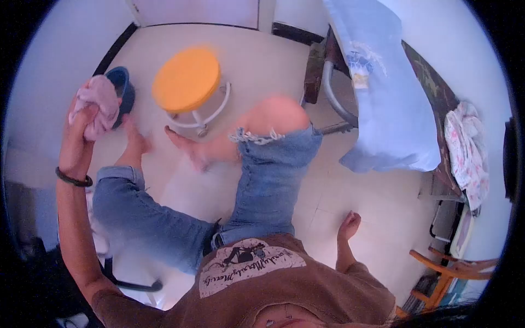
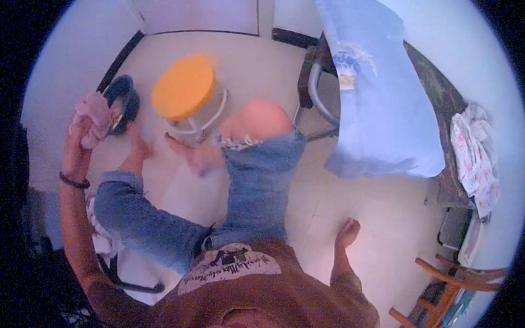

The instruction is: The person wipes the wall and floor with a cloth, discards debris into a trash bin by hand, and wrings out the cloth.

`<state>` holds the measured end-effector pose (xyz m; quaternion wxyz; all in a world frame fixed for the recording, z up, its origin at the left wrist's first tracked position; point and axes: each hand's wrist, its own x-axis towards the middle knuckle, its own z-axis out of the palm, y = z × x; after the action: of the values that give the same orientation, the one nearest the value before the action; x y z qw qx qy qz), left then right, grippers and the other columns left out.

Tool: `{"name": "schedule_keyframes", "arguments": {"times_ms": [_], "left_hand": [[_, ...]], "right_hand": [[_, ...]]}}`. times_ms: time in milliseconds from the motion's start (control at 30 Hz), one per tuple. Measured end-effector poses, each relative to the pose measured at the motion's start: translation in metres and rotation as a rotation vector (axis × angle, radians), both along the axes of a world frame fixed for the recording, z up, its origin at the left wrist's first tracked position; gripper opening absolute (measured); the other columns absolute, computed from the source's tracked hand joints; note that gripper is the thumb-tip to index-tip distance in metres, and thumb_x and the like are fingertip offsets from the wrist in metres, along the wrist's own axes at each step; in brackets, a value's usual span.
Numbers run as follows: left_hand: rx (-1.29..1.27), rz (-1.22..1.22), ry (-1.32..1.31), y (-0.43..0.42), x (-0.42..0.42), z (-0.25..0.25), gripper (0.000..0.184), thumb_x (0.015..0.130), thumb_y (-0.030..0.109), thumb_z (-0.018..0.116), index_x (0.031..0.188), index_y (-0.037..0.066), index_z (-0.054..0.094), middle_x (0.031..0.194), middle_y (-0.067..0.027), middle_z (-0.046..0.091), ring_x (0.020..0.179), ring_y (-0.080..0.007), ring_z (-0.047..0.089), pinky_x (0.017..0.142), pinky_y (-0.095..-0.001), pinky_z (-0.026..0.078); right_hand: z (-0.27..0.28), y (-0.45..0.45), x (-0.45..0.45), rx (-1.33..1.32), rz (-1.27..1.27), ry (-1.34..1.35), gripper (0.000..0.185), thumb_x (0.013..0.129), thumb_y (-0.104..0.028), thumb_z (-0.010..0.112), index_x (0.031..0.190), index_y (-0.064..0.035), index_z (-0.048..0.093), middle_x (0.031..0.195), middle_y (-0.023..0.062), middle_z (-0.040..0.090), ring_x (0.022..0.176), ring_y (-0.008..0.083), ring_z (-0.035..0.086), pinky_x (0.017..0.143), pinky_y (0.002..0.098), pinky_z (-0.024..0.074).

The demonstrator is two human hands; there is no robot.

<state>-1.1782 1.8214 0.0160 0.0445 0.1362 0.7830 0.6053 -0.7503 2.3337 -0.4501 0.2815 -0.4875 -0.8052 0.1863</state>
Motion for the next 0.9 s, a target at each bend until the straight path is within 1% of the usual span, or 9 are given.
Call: {"name": "schedule_keyframes", "arguments": {"times_ms": [100,267,333,367,467,533,633,867,900], "left_hand": [[-0.016,-0.109,0.000,-0.014,-0.034,-0.015,0.062,0.088,0.034,0.056,0.136,0.001,0.035,0.129,-0.0115,0.048,0.114,-0.0229,0.053,0.098,-0.0332,0.041],[0.049,-0.167,-0.068,-0.038,-0.110,-0.070,0.065,0.086,0.037,0.059,0.137,0.004,0.035,0.133,-0.0103,0.045,0.122,-0.0218,0.045,0.100,-0.0352,0.039],[0.114,-0.059,-0.041,-0.044,-0.126,-0.094,0.062,0.083,0.027,0.058,0.136,0.003,0.037,0.129,-0.0117,0.048,0.116,-0.0223,0.050,0.099,-0.0345,0.040],[0.147,0.000,-0.023,-0.046,-0.132,-0.103,0.061,0.081,0.021,0.058,0.135,0.003,0.037,0.127,-0.0123,0.049,0.113,-0.0226,0.053,0.098,-0.0342,0.040],[0.004,0.031,0.035,-0.055,-0.139,-0.105,0.066,0.081,0.031,0.062,0.135,0.003,0.038,0.130,-0.0118,0.047,0.117,-0.0212,0.049,0.100,-0.0343,0.038],[-0.079,0.086,0.066,-0.074,-0.139,-0.118,0.070,0.079,0.038,0.064,0.135,0.003,0.038,0.130,-0.0120,0.047,0.119,-0.0218,0.047,0.100,-0.0344,0.038],[-0.173,0.124,0.057,-0.097,-0.134,-0.124,0.081,0.075,0.048,0.067,0.135,0.003,0.036,0.130,-0.0133,0.047,0.118,-0.0240,0.049,0.098,-0.0353,0.040],[0.154,0.386,-0.362,-0.049,-0.142,-0.099,0.100,0.063,0.062,0.073,0.134,0.004,0.032,0.123,-0.0154,0.049,0.107,-0.0266,0.055,0.094,-0.0382,0.043],[0.117,0.205,-0.191,-0.052,-0.145,-0.100,0.080,0.072,0.049,0.065,0.132,0.005,0.035,0.122,-0.0143,0.050,0.105,-0.0256,0.055,0.091,-0.0362,0.045]], "right_hand": [[0.134,-0.071,-0.079,-0.411,0.300,0.023,0.021,0.093,-0.018,0.053,0.091,0.0025,0.058,0.076,0.0049,0.053,0.068,0.0135,0.050,0.063,0.0266,0.0428],[0.306,-0.176,-0.243,-0.242,0.987,0.619,0.010,0.089,-0.001,0.050,0.087,0.0028,0.059,0.076,0.0098,0.058,0.068,0.0156,0.054,0.063,0.0274,0.0434],[0.303,-0.202,-0.322,-0.164,1.073,0.670,0.009,0.087,0.000,0.051,0.088,0.0028,0.059,0.079,0.0106,0.060,0.071,0.0192,0.056,0.066,0.0288,0.0448],[0.292,-0.217,-0.361,-0.183,0.975,0.474,0.009,0.086,-0.001,0.054,0.091,0.0028,0.061,0.082,0.0103,0.062,0.075,0.0186,0.058,0.069,0.0291,0.0462],[0.227,-0.261,-0.501,-0.781,0.914,0.431,0.019,0.086,-0.017,0.063,0.097,-0.0017,0.064,0.083,0.0078,0.065,0.077,0.0139,0.060,0.070,0.0285,0.0482],[0.210,-0.285,-0.540,-0.667,1.069,-0.102,0.027,0.085,-0.031,0.064,0.087,-0.0038,0.067,0.072,0.0090,0.065,0.065,0.0172,0.061,0.063,0.0307,0.0490],[0.220,-0.306,-0.549,-0.575,1.028,-0.461,0.037,0.083,-0.041,0.065,0.076,-0.0051,0.068,0.062,0.0093,0.063,0.055,0.0203,0.059,0.057,0.0331,0.0480],[0.148,-0.360,-0.542,-1.050,1.587,-0.296,0.035,0.085,-0.038,0.063,0.077,-0.0043,0.068,0.068,0.0072,0.066,0.062,0.0182,0.061,0.061,0.0331,0.0480],[0.152,-0.368,-0.552,-0.991,1.588,-0.165,0.033,0.085,-0.036,0.063,0.079,-0.0041,0.068,0.071,0.0072,0.066,0.065,0.0171,0.061,0.063,0.0323,0.0483]]}}
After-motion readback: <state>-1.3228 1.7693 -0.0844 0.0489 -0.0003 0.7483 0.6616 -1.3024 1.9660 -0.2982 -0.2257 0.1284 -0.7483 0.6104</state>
